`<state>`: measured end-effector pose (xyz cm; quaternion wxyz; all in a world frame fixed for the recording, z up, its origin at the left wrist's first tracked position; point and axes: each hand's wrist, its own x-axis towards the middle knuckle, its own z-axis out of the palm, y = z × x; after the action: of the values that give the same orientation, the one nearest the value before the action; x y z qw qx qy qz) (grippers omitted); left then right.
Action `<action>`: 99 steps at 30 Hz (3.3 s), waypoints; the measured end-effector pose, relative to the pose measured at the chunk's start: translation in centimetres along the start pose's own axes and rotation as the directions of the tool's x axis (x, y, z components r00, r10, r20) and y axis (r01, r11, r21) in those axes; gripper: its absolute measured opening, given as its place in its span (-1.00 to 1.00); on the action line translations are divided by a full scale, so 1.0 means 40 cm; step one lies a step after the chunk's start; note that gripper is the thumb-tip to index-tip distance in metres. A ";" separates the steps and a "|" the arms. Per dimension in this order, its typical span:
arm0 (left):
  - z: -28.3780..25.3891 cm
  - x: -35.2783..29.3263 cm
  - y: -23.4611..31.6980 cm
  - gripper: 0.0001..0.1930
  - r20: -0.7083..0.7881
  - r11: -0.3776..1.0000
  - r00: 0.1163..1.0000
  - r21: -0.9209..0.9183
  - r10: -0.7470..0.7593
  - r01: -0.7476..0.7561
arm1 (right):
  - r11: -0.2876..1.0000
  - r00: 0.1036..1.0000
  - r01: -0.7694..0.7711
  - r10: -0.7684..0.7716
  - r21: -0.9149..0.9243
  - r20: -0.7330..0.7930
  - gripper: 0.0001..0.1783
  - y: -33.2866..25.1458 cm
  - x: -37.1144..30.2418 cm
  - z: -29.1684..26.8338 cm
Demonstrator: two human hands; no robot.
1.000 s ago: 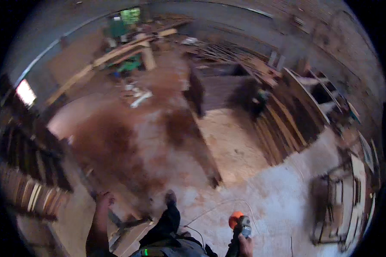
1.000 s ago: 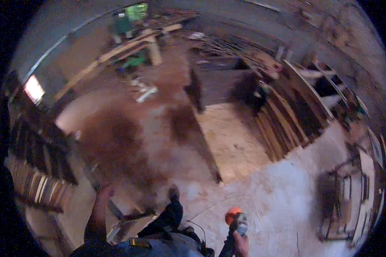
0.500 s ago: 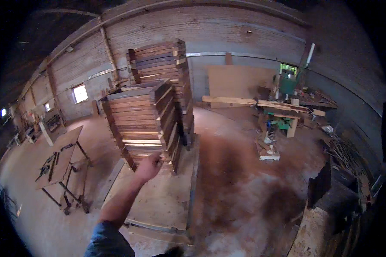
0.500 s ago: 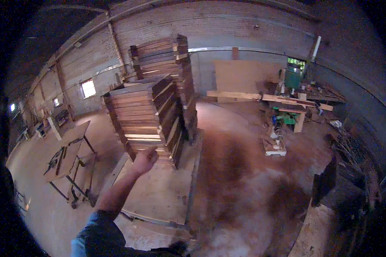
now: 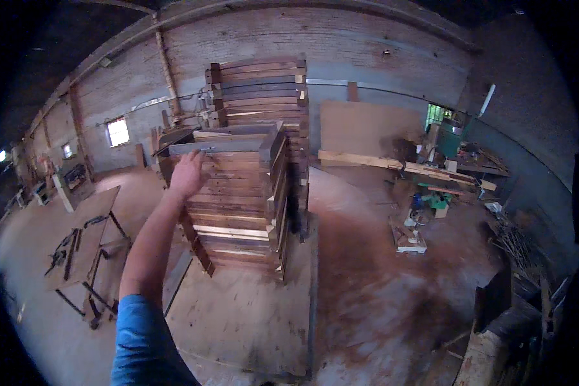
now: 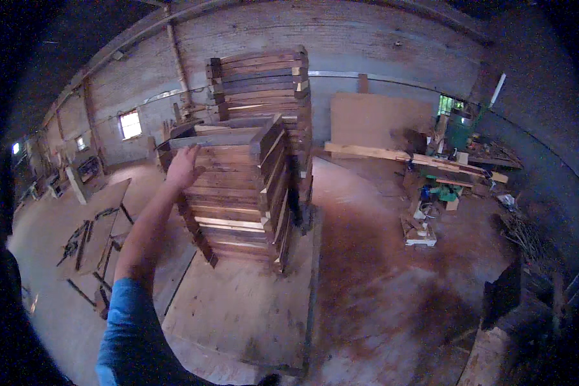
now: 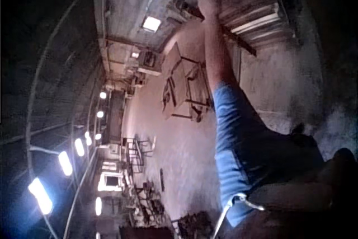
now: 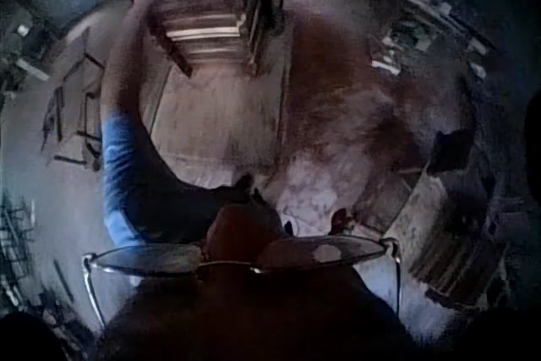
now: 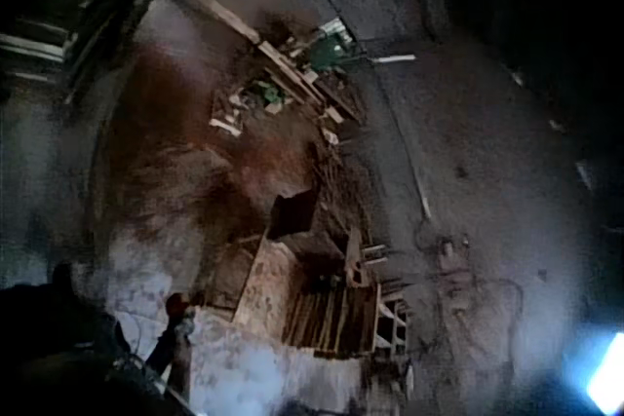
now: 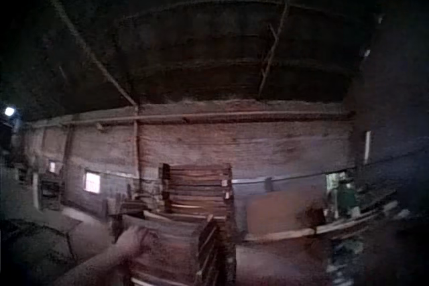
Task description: The person uses an angle grinder with a sanding disc to smooth the edges of wooden frames. They repeatedly pick up frames from a stack, sand the edges, and return them to the stack. The person briefly pauses to remove and inspect their eyeglasses before resuming the sanding task.
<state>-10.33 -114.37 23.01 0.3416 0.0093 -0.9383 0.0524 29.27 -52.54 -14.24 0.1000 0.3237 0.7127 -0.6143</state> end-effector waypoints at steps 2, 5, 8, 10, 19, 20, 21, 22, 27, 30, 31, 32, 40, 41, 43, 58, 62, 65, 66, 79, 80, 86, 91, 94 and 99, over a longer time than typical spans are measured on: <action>0.036 0.059 -0.060 -0.23 -0.013 0.998 0.998 -0.014 0.054 -0.055 | 1.000 0.999 -0.015 0.015 0.000 -0.039 -0.36 0.002 -0.022 0.033; 0.063 0.137 -0.123 -0.18 0.024 0.979 0.986 0.115 0.164 -0.166 | 0.999 0.994 -0.046 0.046 0.006 -0.101 -0.35 0.026 -0.065 0.073; 0.051 0.196 -0.128 -0.27 0.076 0.976 0.974 0.004 0.215 -0.216 | 0.997 0.981 -0.079 0.079 0.009 -0.175 -0.34 0.074 -0.129 0.090; 0.084 0.239 -0.184 -0.34 0.056 0.945 0.951 -0.137 0.306 -0.296 | 0.995 0.976 -0.097 0.096 0.002 -0.198 -0.33 0.116 -0.168 0.112; 0.012 0.203 -0.119 -0.51 0.095 0.938 0.936 -0.112 0.338 -0.328 | 0.951 0.953 0.015 -0.107 -0.308 -0.282 -0.28 0.480 -0.291 0.075; -0.021 0.186 -0.103 -0.53 0.161 0.930 0.918 -0.123 0.362 -0.345 | 0.937 0.932 -0.290 0.231 -0.195 -0.279 -0.28 0.430 -0.314 0.070; -0.074 0.170 -0.086 -0.55 0.224 0.926 0.899 -0.122 0.377 -0.358 | 0.969 0.948 -0.238 0.215 -0.073 -0.236 -0.31 0.354 -0.311 0.074; -0.136 0.159 -0.068 -0.56 0.283 0.921 0.876 -0.118 0.391 -0.373 | 0.981 0.961 -0.184 0.192 0.058 -0.197 -0.34 0.303 -0.299 0.086; -0.224 -0.004 0.067 -0.67 0.434 0.841 0.785 -0.504 0.442 -0.195 | 0.908 0.964 -0.006 0.117 0.420 -0.240 -0.42 0.289 -0.296 0.076; -0.230 -0.102 0.154 -0.62 0.575 0.873 0.720 -0.479 0.389 -0.089 | 0.848 0.963 -0.025 0.163 0.529 -0.216 -0.45 0.249 -0.300 0.049; -0.217 -0.137 0.161 -0.63 0.448 0.843 0.769 -0.493 0.456 -0.213 | 0.813 0.967 -0.049 0.185 0.581 -0.178 -0.42 0.234 -0.298 0.037; -0.182 -0.181 0.152 -0.63 0.320 0.811 0.795 -0.484 0.515 -0.330 | 0.815 0.969 -0.060 0.186 0.576 -0.161 -0.43 0.235 -0.293 0.030; -0.083 -0.673 0.218 -0.74 0.318 0.832 0.783 -0.362 0.534 -0.421 | 0.856 0.976 -0.101 0.185 0.507 -0.118 -0.43 0.222 -0.307 -0.050; -0.088 -0.730 0.248 -0.76 0.313 0.805 0.760 -0.400 0.570 -0.439 | 0.859 0.973 -0.121 0.201 0.498 -0.110 -0.43 0.232 -0.300 -0.056; -0.030 -0.867 0.255 -0.81 0.475 0.798 0.643 -0.413 0.600 -0.440 | 0.867 0.968 -0.158 0.232 0.472 -0.101 -0.43 0.252 -0.282 -0.067; 0.347 -1.249 0.249 -0.78 0.838 0.872 0.248 -0.485 0.486 -0.070 | 0.923 0.984 -0.163 0.176 0.350 -0.004 -0.58 0.208 -0.334 -0.018; 0.376 -1.256 0.246 -0.73 0.682 0.829 0.495 -0.535 0.538 -0.162 | 0.951 0.982 -0.189 0.185 0.244 0.039 -0.59 0.162 -0.338 0.041; 0.384 -1.306 0.230 -0.66 0.676 0.854 0.553 -0.502 0.487 -0.137 | 0.953 0.972 -0.231 0.218 0.196 0.085 -0.55 0.103 -0.332 0.120; 0.386 -1.325 0.225 -0.63 0.665 0.862 0.582 -0.488 0.468 -0.136 | 0.954 0.969 -0.239 0.223 0.183 0.104 -0.54 0.080 -0.325 0.152; 0.259 -1.309 0.138 -0.66 0.636 0.841 0.739 -0.509 0.224 0.183 | 0.926 0.974 -0.033 0.114 -0.377 0.196 -0.40 -0.080 -0.181 0.528; 0.258 -1.336 0.095 -0.65 0.645 0.872 0.748 -0.446 0.157 0.202 | 0.890 0.982 0.016 0.071 -0.456 0.173 -0.38 -0.077 -0.176 0.542; 0.248 -1.423 -0.049 -0.65 0.650 0.885 0.744 -0.244 -0.155 0.397 | 0.820 0.969 -0.036 0.167 -0.571 0.180 -0.32 -0.146 -0.162 0.599; 0.252 -1.477 -0.075 -0.72 0.870 0.348 0.331 -0.202 -0.365 0.916 | 0.754 0.992 -0.040 0.108 -0.656 0.065 -0.35 -0.124 -0.131 0.589; 0.261 -1.520 -0.082 -0.77 0.910 0.046 0.294 -0.294 -0.292 0.955 | 0.827 0.992 -0.056 0.110 -0.559 0.063 -0.38 -0.167 -0.099 0.592; 0.278 -1.536 -0.085 -0.73 0.948 -0.053 0.212 -0.230 -0.237 0.972 | 0.894 0.986 0.121 -0.057 -0.431 0.158 -0.42 -0.154 0.017 0.630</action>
<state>29.81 -120.03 -24.58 -0.1047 0.3329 -0.6954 -0.6282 18.70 -76.22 -15.29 0.1921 0.2156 0.8381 -0.4629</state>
